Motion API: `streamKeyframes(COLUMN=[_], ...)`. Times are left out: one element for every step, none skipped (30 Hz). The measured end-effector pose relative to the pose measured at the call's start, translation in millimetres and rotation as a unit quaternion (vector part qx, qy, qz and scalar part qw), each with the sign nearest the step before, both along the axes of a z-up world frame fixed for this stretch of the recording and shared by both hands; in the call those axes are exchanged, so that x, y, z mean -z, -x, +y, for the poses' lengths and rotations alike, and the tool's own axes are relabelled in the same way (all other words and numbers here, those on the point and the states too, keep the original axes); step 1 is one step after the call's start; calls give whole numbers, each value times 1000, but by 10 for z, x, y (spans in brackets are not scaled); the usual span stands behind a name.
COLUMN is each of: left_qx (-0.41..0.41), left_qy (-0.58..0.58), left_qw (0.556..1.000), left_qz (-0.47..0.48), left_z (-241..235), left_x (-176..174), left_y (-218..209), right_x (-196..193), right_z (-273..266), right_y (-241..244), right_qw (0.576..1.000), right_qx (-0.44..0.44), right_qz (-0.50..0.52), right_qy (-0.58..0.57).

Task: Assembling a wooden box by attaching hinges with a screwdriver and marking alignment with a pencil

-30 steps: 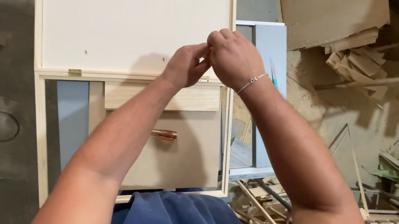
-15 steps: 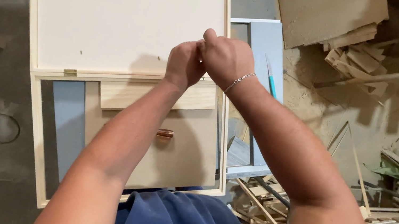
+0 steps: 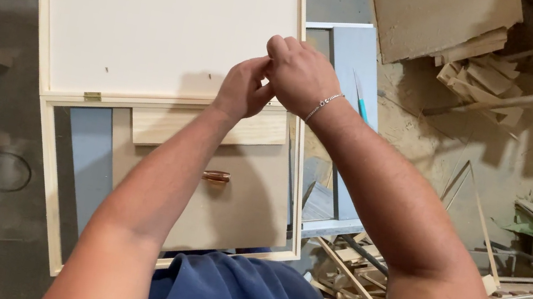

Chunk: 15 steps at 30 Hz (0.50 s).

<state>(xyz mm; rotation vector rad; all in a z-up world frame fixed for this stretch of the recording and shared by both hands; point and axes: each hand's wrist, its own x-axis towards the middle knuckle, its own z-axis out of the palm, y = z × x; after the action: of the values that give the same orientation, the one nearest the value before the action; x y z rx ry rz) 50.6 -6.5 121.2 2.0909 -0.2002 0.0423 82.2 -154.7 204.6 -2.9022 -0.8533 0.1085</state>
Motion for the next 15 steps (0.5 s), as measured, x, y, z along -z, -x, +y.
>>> streamKeyframes(left_qx=[4, 9, 10, -15, -40, -40, -22, -3, -2, 34, 70, 70, 95, 121, 122], left_qy=[18, 35, 34, 3, -29, -29, -65, -100, -101, -146, -192, -192, -235, -278, -278], left_qw=[1000, 999, 999, 1000, 999, 999, 997, 993, 993, 983, 968, 968, 958, 946, 946], left_qz=[14, 28, 29, 15, 1, 1, 35, 66, 65, 106, 146, 146, 131, 116, 115], left_z=[9, 20, -2, -20, -38, -26, -16, -8, 28, 62, 97, 131, 166, 197, 196], left_x=[26, 49, 12, -25, -62, -85, -110, -140, -144, -145, -146, -35, 76, 185, 264], left_y=[6, 8, 12, 6, 1, 2, 4, -12, -15, -7, 1, 5, 8, 6, -7], right_x=[-34, -71, -108, -146, -185, -161, -140, -124, -145, -163, -181, -250, -318, -388, -365], right_z=[-3, -3, 0, 8, 17, 28, 36, 42, 40, 36, 33, 44, 55, 62, 52], right_y=[2, 1, 48, 84, 120, 122, 125, 115, 111, 115, 118, 133, 147, 159, 145], right_qw=[1000, 1000, 1000, 999, 998, 998, 999, 999, 999, 1000, 999, 999, 998, 996, 996], right_qx=[5, 11, 12, 31, 50, 50, 37, 26, 27, 17, 6, 7, 38, 69, 70], right_qz=[3, 6, 7, 13, 18, 19, 21, 20, 19, 26, 32, 32, 45, 59, 58], right_qy=[-6, -13, -13, 6, 25, 25, 15, 5, 4, -2, -9, -9, 5, 19, 19])
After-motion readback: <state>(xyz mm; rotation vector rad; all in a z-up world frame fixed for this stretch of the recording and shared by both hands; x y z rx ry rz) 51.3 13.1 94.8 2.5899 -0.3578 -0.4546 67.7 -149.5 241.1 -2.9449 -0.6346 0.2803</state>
